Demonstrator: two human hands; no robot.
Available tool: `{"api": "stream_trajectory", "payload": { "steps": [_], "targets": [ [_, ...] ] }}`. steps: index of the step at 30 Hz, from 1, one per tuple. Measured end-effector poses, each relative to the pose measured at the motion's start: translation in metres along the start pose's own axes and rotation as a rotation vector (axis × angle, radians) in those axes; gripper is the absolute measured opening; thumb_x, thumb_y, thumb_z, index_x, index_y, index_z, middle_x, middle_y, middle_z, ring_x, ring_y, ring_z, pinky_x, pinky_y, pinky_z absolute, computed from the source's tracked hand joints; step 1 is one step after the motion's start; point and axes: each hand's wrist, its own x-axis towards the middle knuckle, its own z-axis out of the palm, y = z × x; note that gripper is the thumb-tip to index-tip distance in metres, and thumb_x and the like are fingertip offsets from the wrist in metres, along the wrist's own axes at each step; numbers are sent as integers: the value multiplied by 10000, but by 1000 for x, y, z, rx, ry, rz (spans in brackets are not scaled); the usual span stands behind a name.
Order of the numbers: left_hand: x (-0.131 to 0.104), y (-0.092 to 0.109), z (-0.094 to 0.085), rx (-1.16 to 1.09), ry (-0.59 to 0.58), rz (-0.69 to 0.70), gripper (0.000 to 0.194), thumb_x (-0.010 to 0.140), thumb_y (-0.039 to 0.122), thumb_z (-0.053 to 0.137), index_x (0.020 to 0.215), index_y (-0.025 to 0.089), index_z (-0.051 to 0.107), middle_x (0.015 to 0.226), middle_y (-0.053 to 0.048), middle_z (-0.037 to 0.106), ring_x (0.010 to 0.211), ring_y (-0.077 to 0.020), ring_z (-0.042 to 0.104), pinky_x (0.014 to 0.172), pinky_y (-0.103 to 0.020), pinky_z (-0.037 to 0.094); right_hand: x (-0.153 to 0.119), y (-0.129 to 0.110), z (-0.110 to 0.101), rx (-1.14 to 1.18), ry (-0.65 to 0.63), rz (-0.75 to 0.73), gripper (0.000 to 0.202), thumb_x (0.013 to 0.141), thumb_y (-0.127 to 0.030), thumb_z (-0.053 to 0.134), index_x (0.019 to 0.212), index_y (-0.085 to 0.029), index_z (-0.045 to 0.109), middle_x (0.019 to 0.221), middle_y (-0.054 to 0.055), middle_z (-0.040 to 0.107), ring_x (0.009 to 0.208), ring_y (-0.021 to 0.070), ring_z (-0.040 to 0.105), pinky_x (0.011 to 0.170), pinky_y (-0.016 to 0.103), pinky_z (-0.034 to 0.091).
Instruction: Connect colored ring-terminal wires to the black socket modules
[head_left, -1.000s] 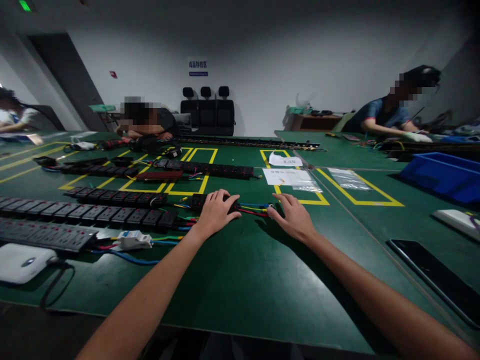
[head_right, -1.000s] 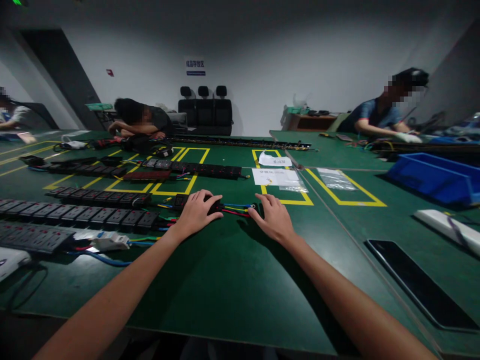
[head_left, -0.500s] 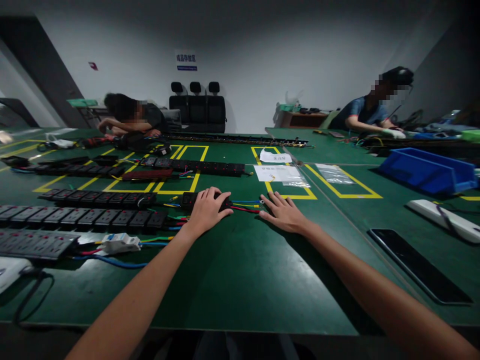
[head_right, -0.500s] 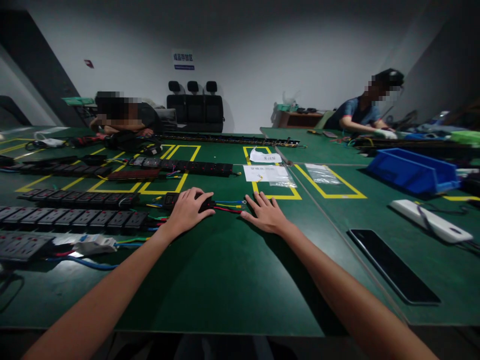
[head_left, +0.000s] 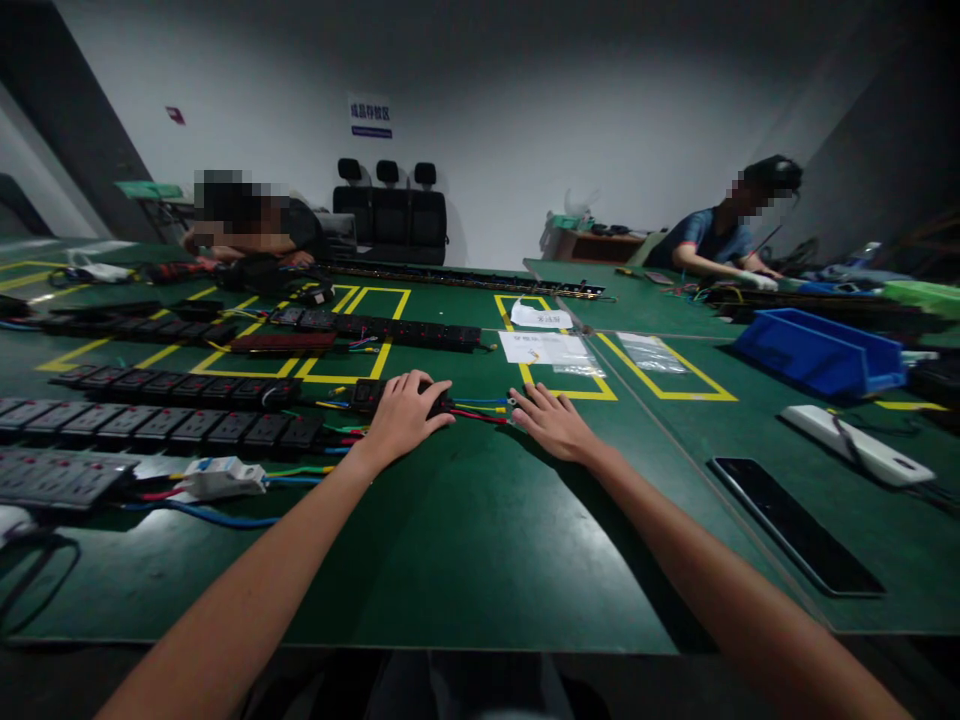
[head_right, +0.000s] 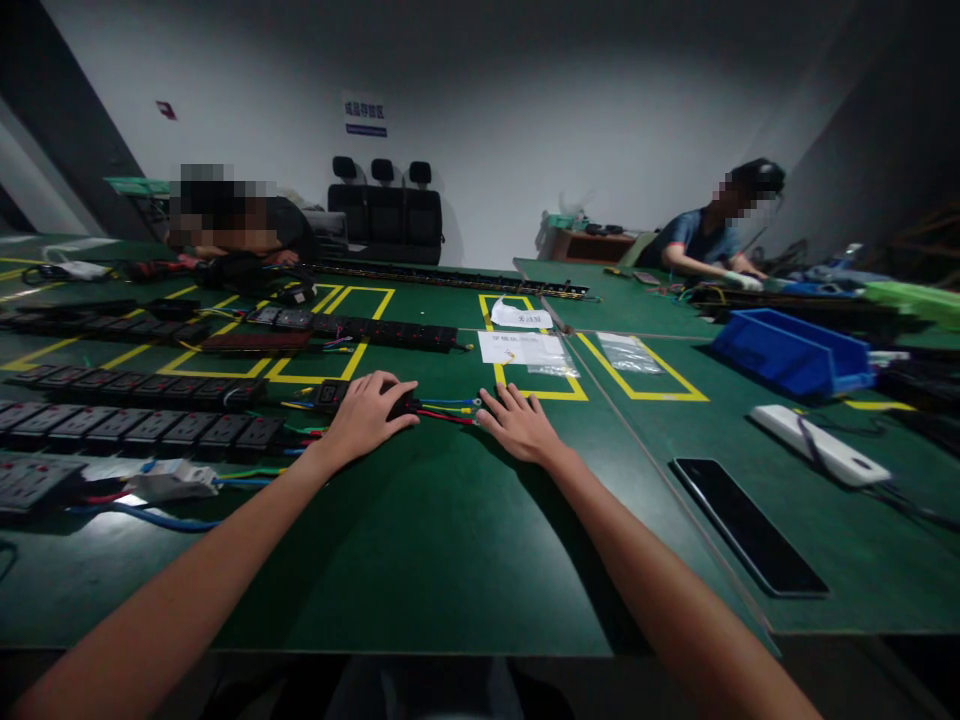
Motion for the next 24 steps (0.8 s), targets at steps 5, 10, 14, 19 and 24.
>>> {"api": "stream_trajectory", "payload": {
  "steps": [5, 10, 14, 19, 24],
  "targets": [
    [-1, 0, -1, 19, 2, 7, 579, 920, 526, 667, 1404, 219, 591, 1207, -128, 559, 1127, -312, 546, 1001, -466, 442, 16, 17, -6, 553, 379, 121, 869, 980, -748, 119, 1488, -180, 536, 1507, 165, 545, 1397, 295, 507, 1153, 508, 381],
    [-1, -1, 1, -16, 13, 4, 575, 922, 526, 658, 1402, 216, 595, 1203, -130, 565, 1128, -322, 549, 998, -484, 446, 20, 17, -15, 923, 412, 210, 850, 966, -738, 126, 1491, -184, 502, 1373, 177, 642, 1140, 286, 685, 895, 435, 557],
    [-2, -2, 1, -27, 11, 4, 575, 921, 525, 658, 1403, 217, 593, 1204, -129, 564, 1133, -322, 546, 1005, -483, 441, 11, -12, -9, 743, 271, 68, 636, 971, -646, 401, 1339, -180, 627, 1118, 111, 736, 900, 235, 694, 806, 381, 548],
    [-2, -1, 0, -34, 37, 4, 543, 927, 522, 648, 1385, 234, 600, 1199, -123, 567, 1127, -319, 544, 1002, -481, 439, 1, -49, 3, 440, 256, -117, 381, 960, -451, 546, 1210, -194, 676, 1000, 85, 714, 859, 224, 652, 809, 370, 524],
    [-2, 0, 0, -2, 33, 12, 564, 911, 522, 675, 1386, 227, 595, 1194, -119, 568, 1118, -308, 550, 998, -461, 439, -5, -53, 4, 314, 244, -224, 301, 946, -276, 568, 1225, -199, 651, 998, 72, 658, 800, 192, 618, 767, 334, 515]
  ]
}}
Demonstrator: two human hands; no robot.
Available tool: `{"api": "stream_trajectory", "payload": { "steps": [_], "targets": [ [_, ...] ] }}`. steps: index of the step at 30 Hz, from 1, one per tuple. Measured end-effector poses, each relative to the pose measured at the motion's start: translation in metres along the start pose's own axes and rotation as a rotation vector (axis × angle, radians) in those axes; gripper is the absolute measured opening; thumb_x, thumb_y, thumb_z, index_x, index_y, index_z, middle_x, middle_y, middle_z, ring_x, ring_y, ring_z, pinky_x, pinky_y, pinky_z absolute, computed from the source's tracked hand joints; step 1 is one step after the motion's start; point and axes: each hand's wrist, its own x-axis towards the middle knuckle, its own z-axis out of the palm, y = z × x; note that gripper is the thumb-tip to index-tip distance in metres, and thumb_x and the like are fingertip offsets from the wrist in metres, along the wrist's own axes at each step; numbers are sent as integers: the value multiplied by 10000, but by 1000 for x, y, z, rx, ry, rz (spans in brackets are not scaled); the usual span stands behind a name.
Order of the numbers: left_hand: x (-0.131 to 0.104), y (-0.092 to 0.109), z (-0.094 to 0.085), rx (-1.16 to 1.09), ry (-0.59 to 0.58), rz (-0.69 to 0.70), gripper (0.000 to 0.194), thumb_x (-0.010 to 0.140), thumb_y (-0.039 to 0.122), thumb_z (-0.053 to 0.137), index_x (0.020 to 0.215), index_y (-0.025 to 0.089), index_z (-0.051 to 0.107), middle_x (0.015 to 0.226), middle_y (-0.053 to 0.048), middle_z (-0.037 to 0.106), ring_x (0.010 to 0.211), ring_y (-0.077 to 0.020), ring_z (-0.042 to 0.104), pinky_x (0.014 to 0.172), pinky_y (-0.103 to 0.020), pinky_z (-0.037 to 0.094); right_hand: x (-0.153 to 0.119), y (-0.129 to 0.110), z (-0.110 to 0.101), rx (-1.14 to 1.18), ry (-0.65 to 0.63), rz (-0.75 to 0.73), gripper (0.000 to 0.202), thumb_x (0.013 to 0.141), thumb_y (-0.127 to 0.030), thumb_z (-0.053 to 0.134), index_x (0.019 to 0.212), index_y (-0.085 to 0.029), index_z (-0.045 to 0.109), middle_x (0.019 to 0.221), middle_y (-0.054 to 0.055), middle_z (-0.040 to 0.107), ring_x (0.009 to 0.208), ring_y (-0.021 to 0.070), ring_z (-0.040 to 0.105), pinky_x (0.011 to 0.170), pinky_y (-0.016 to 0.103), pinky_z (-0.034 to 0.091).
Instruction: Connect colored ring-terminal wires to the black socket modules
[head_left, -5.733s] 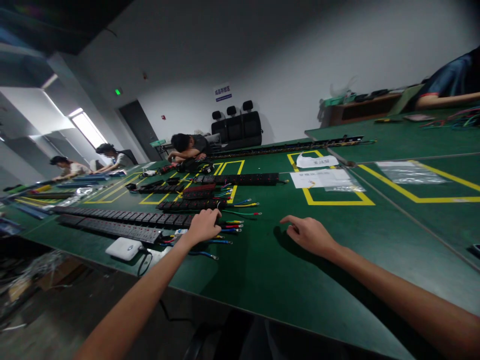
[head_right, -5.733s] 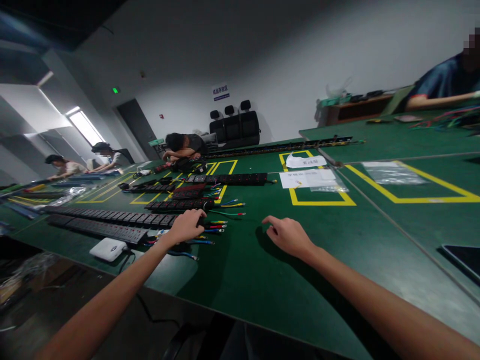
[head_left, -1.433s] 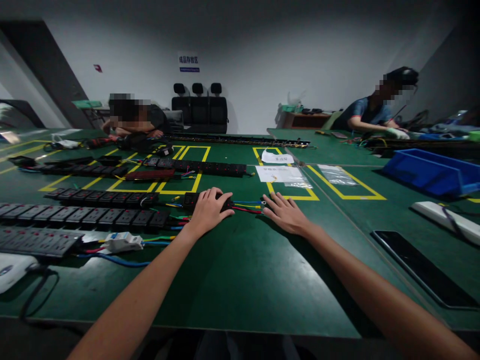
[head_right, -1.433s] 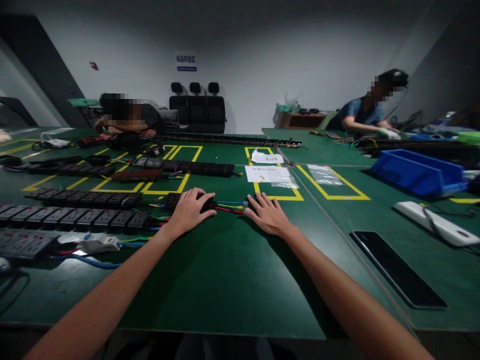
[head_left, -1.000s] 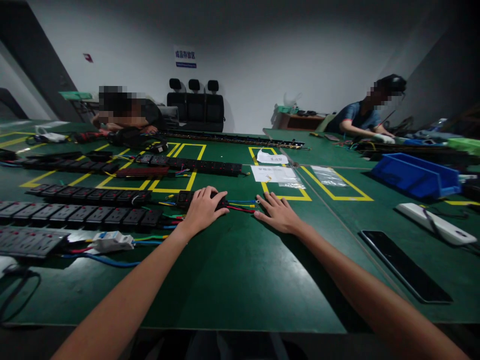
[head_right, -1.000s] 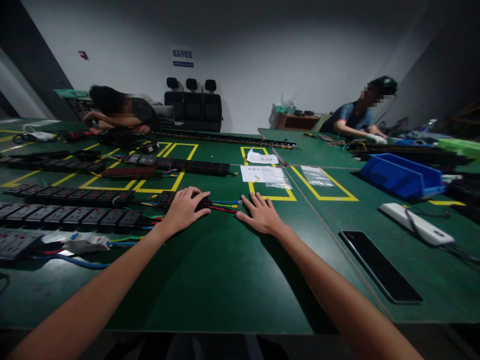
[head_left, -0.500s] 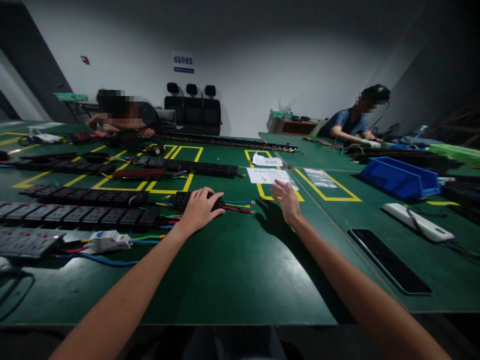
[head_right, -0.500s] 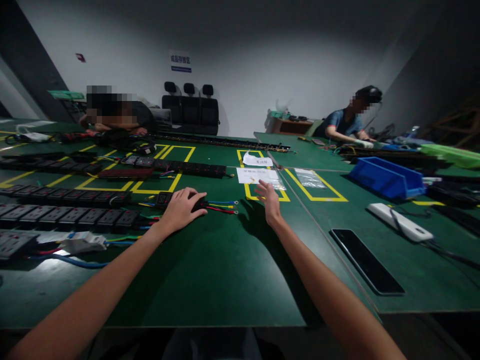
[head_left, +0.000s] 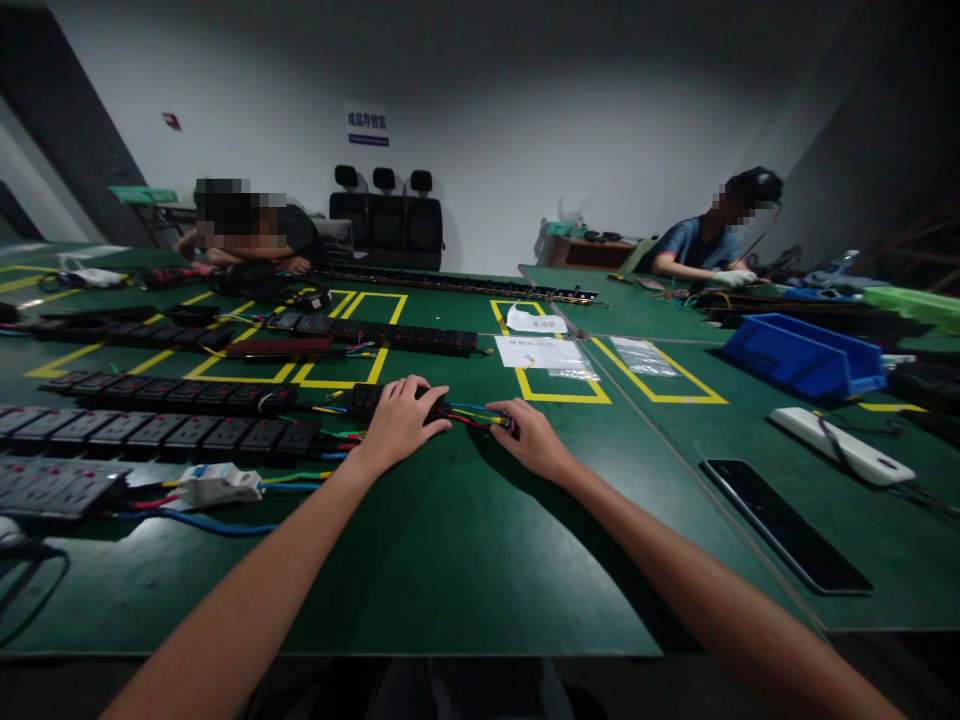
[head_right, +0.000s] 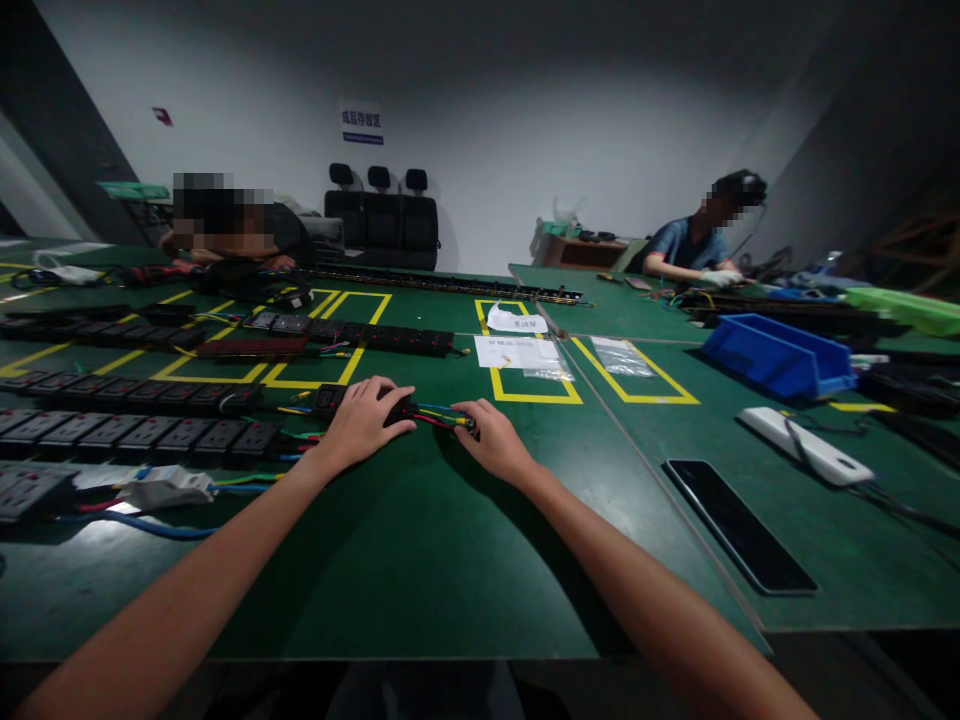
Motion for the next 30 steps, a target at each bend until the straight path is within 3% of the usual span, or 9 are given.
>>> {"api": "stream_trajectory", "payload": {
  "steps": [7, 10, 15, 21, 27, 30],
  "targets": [
    [0, 2, -2, -37, 8, -18, 520, 927, 522, 645, 1361, 236, 613, 1189, -122, 570, 1120, -317, 546, 999, -479, 436, -2, 4, 2, -33, 8, 9, 361, 927, -226, 560, 1281, -219, 629, 1022, 68, 637, 820, 200, 628, 802, 353, 542],
    [-1, 2, -2, -45, 3, -19, 519, 936, 527, 625, 1369, 242, 606, 1190, -120, 568, 1124, -313, 547, 1005, -479, 433, -1, 4, -4, -97, 38, 14, 473, 956, -319, 555, 1418, -221, 545, 1169, 113, 629, 1017, 258, 642, 933, 419, 534],
    [-1, 1, 0, -30, -3, -21, 533, 935, 532, 625, 1378, 237, 600, 1190, -120, 562, 1126, -312, 547, 1001, -474, 435, 0, 10, -18, -187, 34, 27, 580, 995, -465, 497, 1527, -240, 437, 1432, 152, 538, 1315, 316, 530, 1099, 496, 443],
    [-1, 1, 1, -9, 10, -16, 538, 932, 531, 633, 1374, 226, 604, 1183, -121, 562, 1115, -308, 551, 997, -471, 436, -2, 9, -11, -238, -2, 32, 545, 928, -339, 573, 1454, -213, 515, 1275, 139, 651, 1170, 316, 614, 993, 478, 502],
    [-2, 2, 0, 16, 18, -11, 534, 929, 533, 640, 1371, 237, 602, 1184, -110, 565, 1106, -294, 554, 991, -448, 438, -4, 0, -6, -294, 29, 32, 398, 938, -240, 526, 1323, -188, 612, 1073, 131, 725, 1024, 304, 663, 897, 442, 503],
    [-1, 2, -1, 17, 11, -13, 530, 934, 526, 638, 1371, 228, 602, 1185, -114, 564, 1109, -296, 557, 993, -450, 438, -4, -1, -6, -313, 55, 12, 387, 928, -214, 534, 1306, -198, 614, 1074, 127, 725, 999, 293, 665, 880, 421, 501]
  ]
}}
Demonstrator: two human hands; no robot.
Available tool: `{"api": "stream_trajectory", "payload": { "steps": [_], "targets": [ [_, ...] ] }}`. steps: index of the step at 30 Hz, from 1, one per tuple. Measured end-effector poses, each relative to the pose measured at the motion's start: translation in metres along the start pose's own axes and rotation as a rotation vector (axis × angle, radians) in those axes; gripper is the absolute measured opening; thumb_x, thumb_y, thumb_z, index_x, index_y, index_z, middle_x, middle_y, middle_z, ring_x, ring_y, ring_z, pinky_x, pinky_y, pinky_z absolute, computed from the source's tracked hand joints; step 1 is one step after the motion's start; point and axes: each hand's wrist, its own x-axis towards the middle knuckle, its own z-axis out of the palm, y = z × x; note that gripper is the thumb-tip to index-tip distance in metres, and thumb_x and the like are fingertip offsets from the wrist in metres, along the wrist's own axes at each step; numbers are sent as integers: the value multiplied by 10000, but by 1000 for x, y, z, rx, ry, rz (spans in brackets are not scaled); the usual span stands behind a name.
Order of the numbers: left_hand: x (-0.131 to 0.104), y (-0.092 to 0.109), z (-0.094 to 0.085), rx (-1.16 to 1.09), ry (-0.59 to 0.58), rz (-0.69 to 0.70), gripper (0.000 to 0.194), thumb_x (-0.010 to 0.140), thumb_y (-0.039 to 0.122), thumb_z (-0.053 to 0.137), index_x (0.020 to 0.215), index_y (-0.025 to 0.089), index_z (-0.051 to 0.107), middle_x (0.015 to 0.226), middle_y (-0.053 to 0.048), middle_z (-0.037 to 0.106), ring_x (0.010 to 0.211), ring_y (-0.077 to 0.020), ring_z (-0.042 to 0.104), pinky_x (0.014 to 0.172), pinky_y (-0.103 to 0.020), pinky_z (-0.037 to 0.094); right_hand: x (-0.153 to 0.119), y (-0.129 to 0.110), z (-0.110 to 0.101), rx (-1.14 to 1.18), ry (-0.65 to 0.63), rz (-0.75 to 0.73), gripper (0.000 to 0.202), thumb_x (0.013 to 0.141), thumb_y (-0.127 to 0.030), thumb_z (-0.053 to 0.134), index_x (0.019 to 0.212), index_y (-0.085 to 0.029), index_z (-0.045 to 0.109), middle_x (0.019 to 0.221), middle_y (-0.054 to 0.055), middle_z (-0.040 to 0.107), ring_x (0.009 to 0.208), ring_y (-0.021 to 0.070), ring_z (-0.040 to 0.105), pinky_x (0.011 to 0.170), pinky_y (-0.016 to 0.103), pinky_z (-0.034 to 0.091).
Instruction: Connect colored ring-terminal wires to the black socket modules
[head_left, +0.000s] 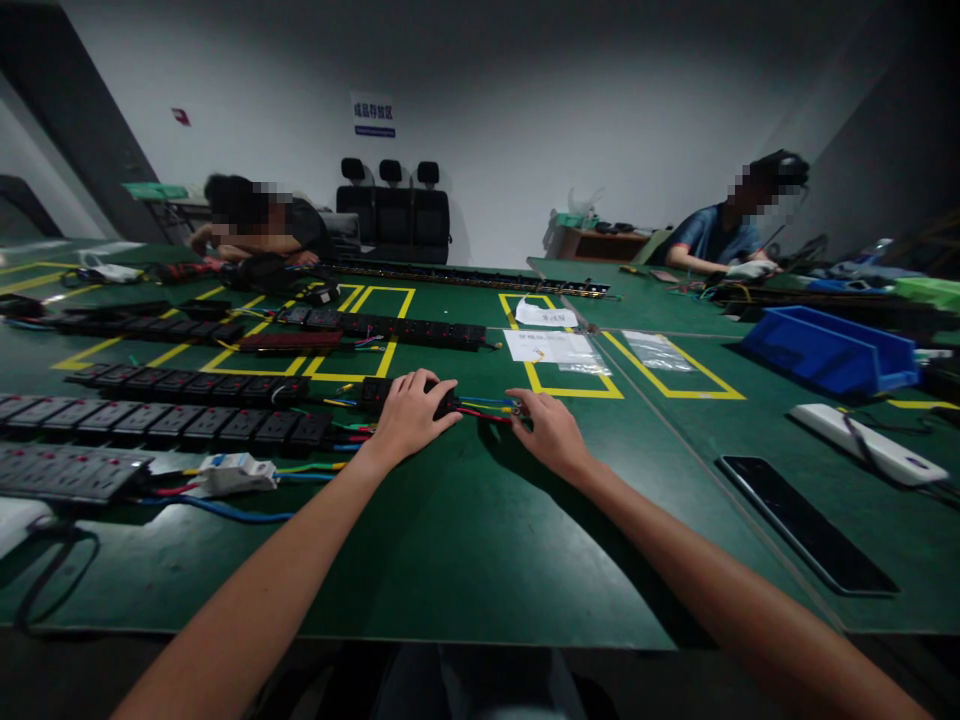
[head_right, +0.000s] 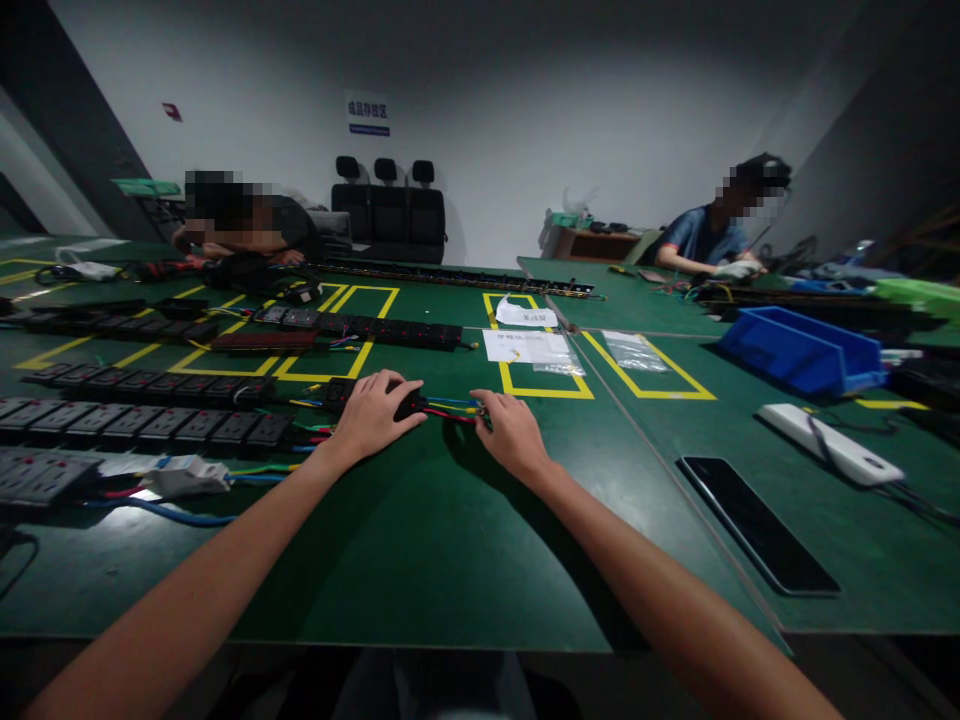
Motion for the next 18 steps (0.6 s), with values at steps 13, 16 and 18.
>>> {"api": "stream_trajectory", "payload": {
  "steps": [13, 16, 18],
  "targets": [
    [1, 2, -3, -40, -19, -14, 518, 933, 498, 633, 1370, 222, 607, 1188, -123, 561, 1120, -315, 557, 1002, -471, 434, 2, 8, -9, -156, 72, -118, 161, 991, -268, 569, 1089, -196, 674, 1029, 105, 698, 979, 276, 632, 843, 389, 493],
    [1, 2, -3, -44, -21, -12, 515, 936, 494, 630, 1369, 218, 608, 1186, -121, 561, 1121, -315, 556, 1006, -474, 433, 2, 9, -10, -156, 64, -103, 156, 981, -272, 596, 1086, -204, 688, 1042, 101, 691, 981, 275, 629, 835, 391, 494],
    [1, 2, -3, -44, -23, -13, 518, 936, 495, 630, 1370, 214, 608, 1186, -122, 562, 1125, -315, 557, 1009, -476, 434, 2, 10, -10, -154, 61, -98, 156, 979, -280, 605, 1085, -215, 698, 1046, 99, 691, 981, 272, 627, 833, 391, 493]
  ]
}}
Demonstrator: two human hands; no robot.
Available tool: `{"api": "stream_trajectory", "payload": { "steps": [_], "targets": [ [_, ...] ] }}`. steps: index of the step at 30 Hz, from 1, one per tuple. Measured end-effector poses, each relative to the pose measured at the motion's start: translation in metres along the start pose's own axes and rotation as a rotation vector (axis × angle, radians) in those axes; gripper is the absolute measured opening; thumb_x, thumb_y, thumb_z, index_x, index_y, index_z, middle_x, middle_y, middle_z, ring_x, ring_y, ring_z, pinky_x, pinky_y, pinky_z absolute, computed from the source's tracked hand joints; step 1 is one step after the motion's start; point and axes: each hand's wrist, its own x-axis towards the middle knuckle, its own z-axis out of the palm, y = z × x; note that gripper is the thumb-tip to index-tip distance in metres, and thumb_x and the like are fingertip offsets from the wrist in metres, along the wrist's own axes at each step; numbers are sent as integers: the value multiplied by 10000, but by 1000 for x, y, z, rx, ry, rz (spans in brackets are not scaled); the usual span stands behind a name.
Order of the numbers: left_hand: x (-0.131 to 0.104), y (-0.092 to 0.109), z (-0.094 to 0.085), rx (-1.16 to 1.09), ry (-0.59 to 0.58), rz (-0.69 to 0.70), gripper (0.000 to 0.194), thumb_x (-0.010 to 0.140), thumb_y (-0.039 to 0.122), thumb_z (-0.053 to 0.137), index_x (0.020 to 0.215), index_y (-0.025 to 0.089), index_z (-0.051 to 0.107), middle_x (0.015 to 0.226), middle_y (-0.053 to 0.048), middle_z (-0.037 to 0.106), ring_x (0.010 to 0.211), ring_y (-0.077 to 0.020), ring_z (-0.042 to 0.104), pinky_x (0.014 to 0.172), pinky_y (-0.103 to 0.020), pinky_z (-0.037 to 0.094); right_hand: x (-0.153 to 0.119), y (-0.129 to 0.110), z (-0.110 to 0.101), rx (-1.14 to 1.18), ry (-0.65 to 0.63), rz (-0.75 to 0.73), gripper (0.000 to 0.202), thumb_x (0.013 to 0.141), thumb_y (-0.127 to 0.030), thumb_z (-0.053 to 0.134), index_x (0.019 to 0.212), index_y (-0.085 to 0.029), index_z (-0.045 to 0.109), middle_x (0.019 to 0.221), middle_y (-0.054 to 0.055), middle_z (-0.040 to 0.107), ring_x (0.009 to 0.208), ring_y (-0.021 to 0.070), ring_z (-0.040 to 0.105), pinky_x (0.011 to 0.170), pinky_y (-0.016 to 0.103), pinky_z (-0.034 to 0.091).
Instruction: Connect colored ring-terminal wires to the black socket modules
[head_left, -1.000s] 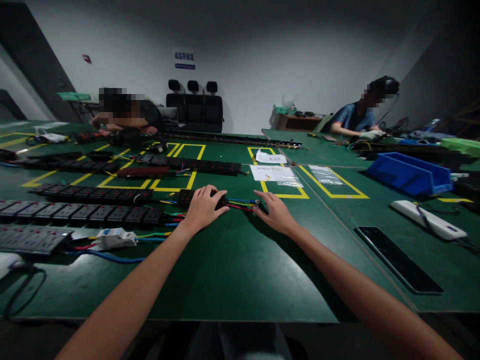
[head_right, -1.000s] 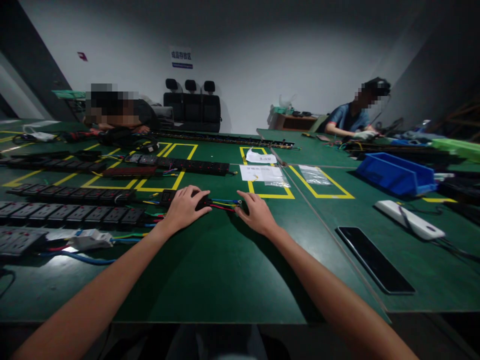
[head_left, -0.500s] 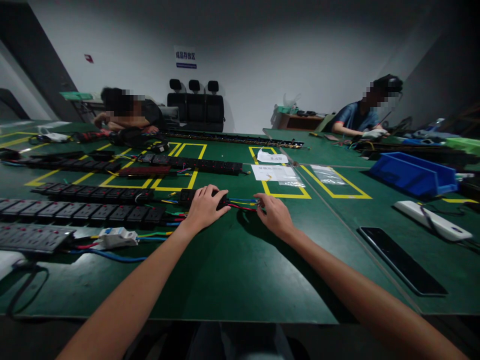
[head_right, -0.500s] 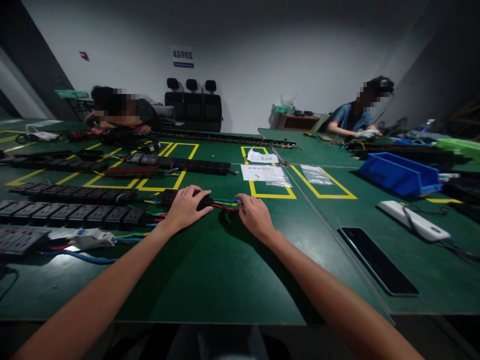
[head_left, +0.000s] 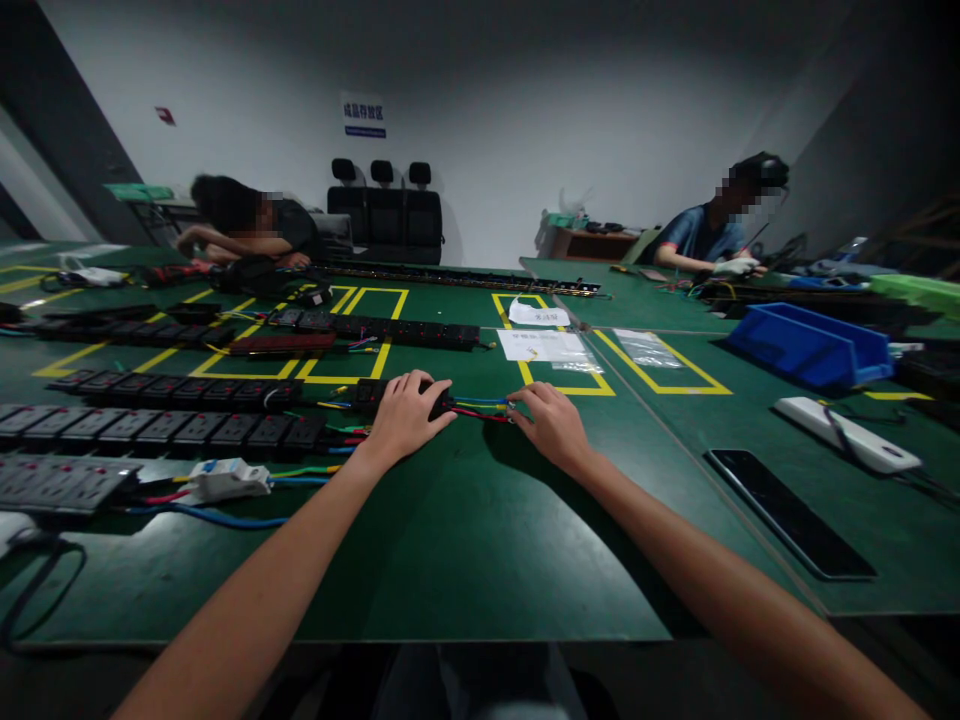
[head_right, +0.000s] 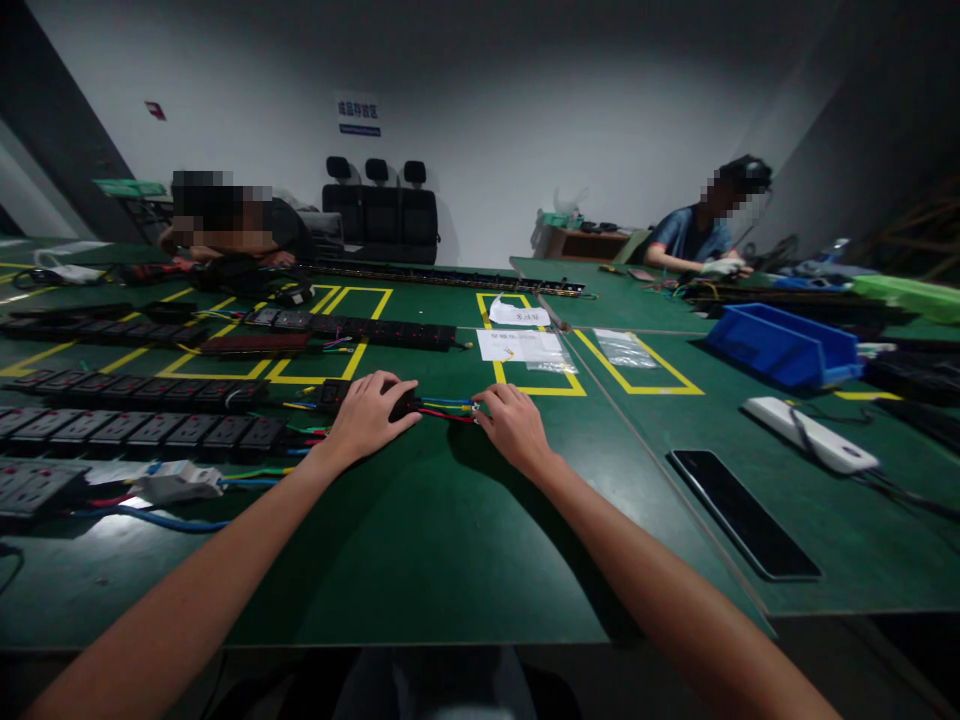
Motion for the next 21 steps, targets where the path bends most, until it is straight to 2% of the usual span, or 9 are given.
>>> {"api": "stream_trajectory", "payload": {
  "steps": [10, 16, 21],
  "targets": [
    [1, -1, 1, 13, -7, -1, 519, 936, 501, 633, 1370, 216, 609, 1196, -123, 569, 1131, -310, 559, 1003, -471, 448, -1, -1, 2, -12, 16, 7, 149, 986, -285, 603, 1066, -221, 711, 1018, 92, 687, 960, 263, 623, 830, 383, 488],
    [0, 0, -1, 7, 1, -3, 505, 937, 499, 629, 1360, 224, 611, 1190, -118, 576, 1117, -305, 562, 996, -469, 446, -1, -6, 3, -6, 48, 93, 339, 955, -293, 625, 1283, -209, 631, 1141, 111, 631, 973, 259, 637, 822, 360, 517],
    [0, 1, 0, 8, -3, -11, 507, 936, 498, 634, 1361, 224, 612, 1191, -117, 576, 1118, -303, 561, 993, -461, 446, -1, -5, 2, -19, 33, 148, 336, 936, -369, 652, 1224, -195, 652, 1128, 115, 633, 936, 261, 646, 770, 353, 510]
  ]
}}
